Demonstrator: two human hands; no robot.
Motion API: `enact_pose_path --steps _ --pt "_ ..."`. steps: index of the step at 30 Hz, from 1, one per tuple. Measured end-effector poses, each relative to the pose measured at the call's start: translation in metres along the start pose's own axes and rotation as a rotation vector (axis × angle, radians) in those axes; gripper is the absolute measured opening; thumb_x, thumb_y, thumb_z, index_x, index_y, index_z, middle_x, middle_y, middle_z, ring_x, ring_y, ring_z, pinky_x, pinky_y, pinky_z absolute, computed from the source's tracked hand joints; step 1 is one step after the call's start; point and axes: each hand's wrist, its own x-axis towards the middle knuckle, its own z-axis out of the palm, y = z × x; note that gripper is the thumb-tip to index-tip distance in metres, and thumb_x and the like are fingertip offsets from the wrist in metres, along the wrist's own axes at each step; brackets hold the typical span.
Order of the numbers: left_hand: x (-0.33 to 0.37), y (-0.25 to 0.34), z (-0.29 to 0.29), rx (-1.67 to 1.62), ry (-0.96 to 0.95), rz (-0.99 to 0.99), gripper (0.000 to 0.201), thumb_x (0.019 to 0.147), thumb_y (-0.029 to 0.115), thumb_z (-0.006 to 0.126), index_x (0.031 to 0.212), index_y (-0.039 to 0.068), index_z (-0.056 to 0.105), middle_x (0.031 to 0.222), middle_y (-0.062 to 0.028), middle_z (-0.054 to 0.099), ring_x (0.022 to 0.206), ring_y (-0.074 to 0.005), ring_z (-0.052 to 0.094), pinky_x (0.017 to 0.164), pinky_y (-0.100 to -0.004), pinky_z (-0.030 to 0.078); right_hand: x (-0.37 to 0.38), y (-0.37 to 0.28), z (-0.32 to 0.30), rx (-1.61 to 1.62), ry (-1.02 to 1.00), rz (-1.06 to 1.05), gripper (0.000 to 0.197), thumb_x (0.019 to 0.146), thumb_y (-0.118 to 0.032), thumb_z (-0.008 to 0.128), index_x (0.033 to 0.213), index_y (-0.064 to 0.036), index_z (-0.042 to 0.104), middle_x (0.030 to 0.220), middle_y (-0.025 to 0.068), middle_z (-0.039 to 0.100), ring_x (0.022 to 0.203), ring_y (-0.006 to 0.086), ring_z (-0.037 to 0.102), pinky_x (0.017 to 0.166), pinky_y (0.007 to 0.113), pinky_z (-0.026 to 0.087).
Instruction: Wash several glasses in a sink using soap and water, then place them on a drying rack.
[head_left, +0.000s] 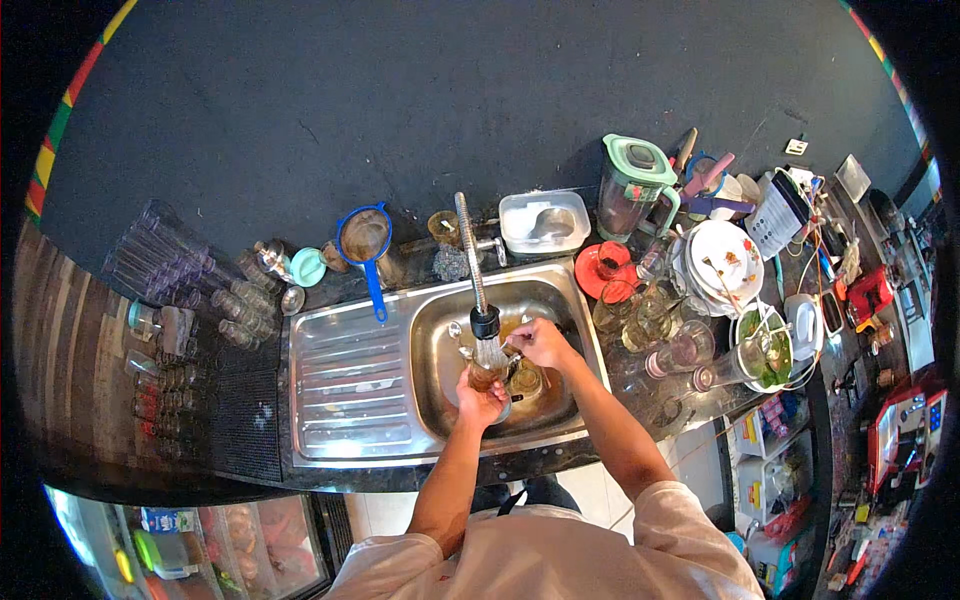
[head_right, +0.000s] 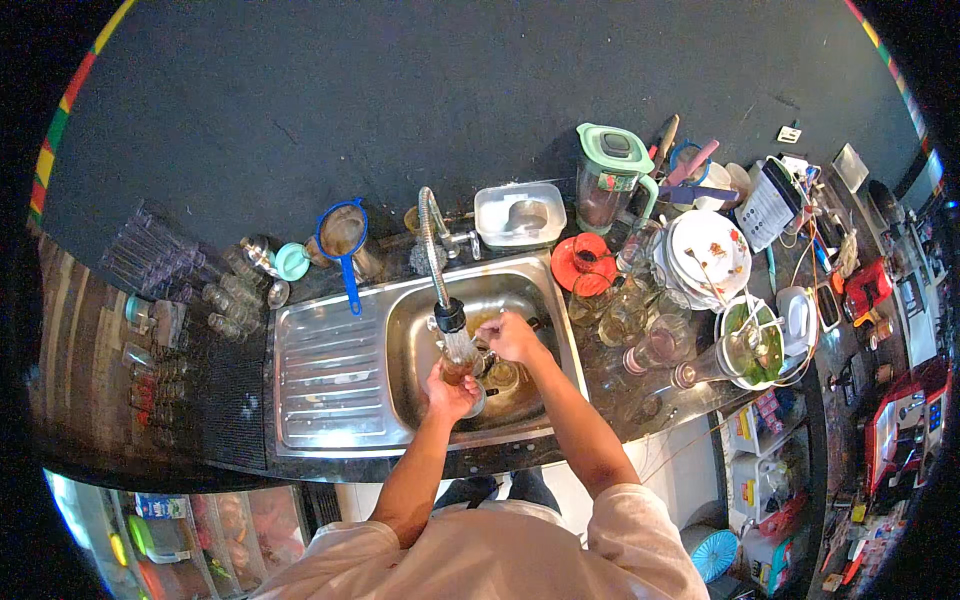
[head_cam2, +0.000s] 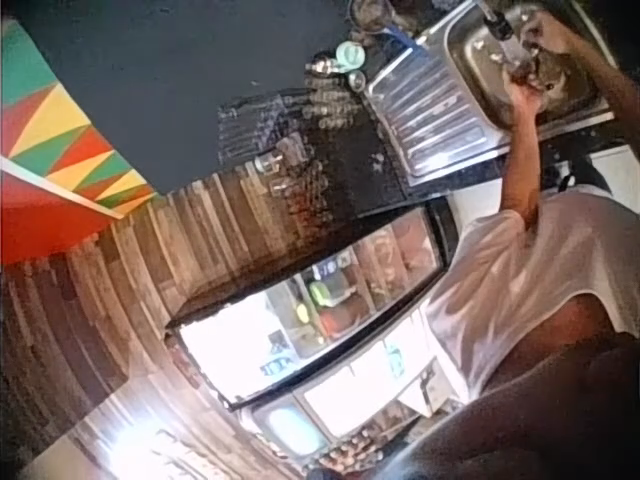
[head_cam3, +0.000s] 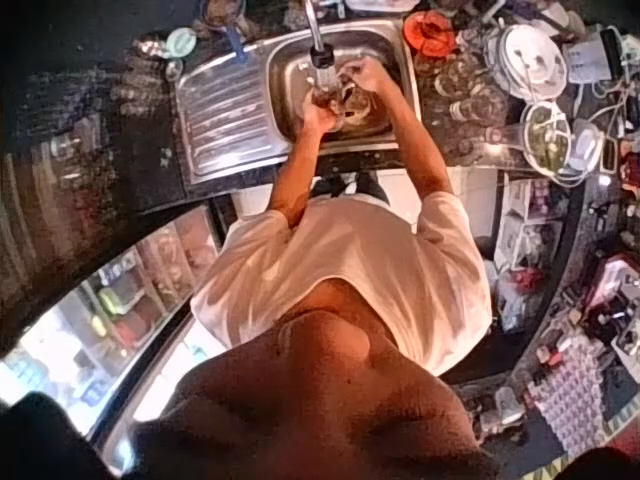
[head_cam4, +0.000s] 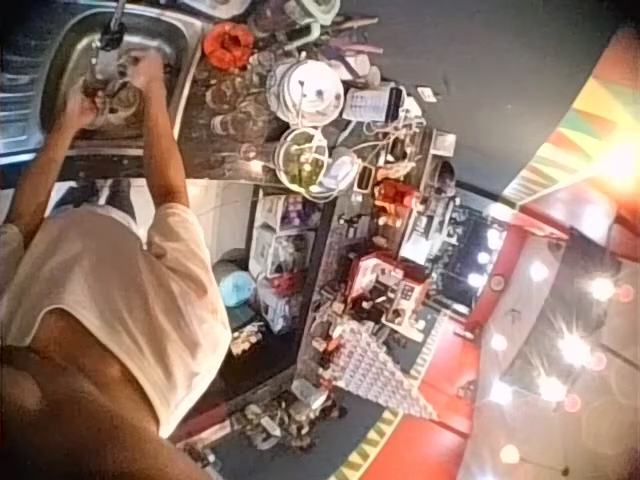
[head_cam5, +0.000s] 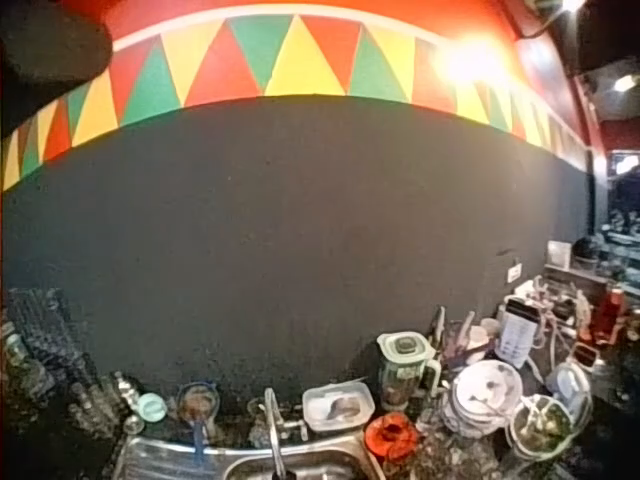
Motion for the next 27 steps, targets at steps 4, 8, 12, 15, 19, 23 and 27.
enact_pose_path --steps 4,8,12,15,19,23,27 --pt "-0.006 -0.007 0.013 0.004 0.044 0.025 0.053 0.080 0.054 0.038 0.084 0.003 0.049 0.060 -0.0067 0.046 0.053 -0.0178 0.040 0.050 -0.0296 0.036 0.002 0.013 -0.004 0.002 -0.078 -0.204 0.017 0.073 -0.021 0.060 0.082 -0.0076 0.066 0.070 0.0173 0.060 0.059 0.0257 0.057 0.061 0.034 0.045" --pt "-0.008 -0.005 0.015 0.053 0.153 0.017 0.054 0.081 0.055 0.040 0.083 0.002 0.049 0.060 -0.0061 0.045 0.051 -0.0168 0.039 0.050 -0.0287 0.034 0.007 0.013 -0.007 -0.101 -0.071 -0.152 0.017 0.074 -0.021 0.059 0.082 -0.0083 0.066 0.071 0.0168 0.060 0.061 0.0276 0.058 0.062 0.036 0.045" --pt "-0.009 0.000 0.006 0.055 0.103 0.037 0.055 0.081 0.056 0.041 0.084 0.001 0.050 0.058 -0.0059 0.045 0.050 -0.0154 0.038 0.049 -0.0274 0.033 0.011 0.005 -0.006 -0.130 -0.126 -0.121 0.018 0.074 -0.023 0.060 0.082 -0.0086 0.066 0.074 0.0168 0.061 0.066 0.0281 0.060 0.063 0.036 0.046" --pt "-0.009 0.002 0.010 0.059 0.176 0.042 0.052 0.082 0.054 0.040 0.088 0.003 0.050 0.059 -0.0054 0.046 0.046 -0.0128 0.035 0.047 -0.0268 0.032 0.011 0.011 -0.002 -0.041 -0.061 -0.132 0.017 0.076 -0.020 0.060 0.084 -0.0060 0.066 0.073 0.0163 0.062 0.059 0.0210 0.057 0.060 0.034 0.045" --pt "-0.009 0.003 0.015 0.054 0.154 0.017 0.052 0.083 0.054 0.039 0.088 0.003 0.050 0.059 -0.0049 0.045 0.045 -0.0119 0.035 0.045 -0.0249 0.032 0.014 0.023 -0.001 -0.060 -0.166 -0.092 0.018 0.075 -0.020 0.061 0.084 -0.0053 0.066 0.072 0.0164 0.062 0.059 0.0176 0.057 0.059 0.033 0.045" --pt "-0.010 0.009 0.012 0.064 0.142 0.008 0.052 0.083 0.054 0.038 0.087 0.004 0.051 0.059 -0.0039 0.046 0.044 -0.0111 0.036 0.044 -0.0227 0.032 0.012 0.013 -0.002 -0.030 -0.129 -0.075 0.019 0.075 -0.022 0.062 0.084 -0.0052 0.066 0.065 0.0129 0.061 0.055 0.0140 0.052 0.057 0.030 0.044" --pt "-0.009 0.006 0.014 0.126 0.185 0.018 0.052 0.083 0.054 0.038 0.085 0.004 0.051 0.058 -0.0030 0.046 0.044 -0.0108 0.036 0.044 -0.0221 0.032 0.010 0.009 -0.005 0.109 -0.047 -0.082 0.020 0.076 -0.023 0.061 0.084 -0.0041 0.065 0.059 0.0112 0.057 0.052 0.0135 0.048 0.056 0.029 0.043"
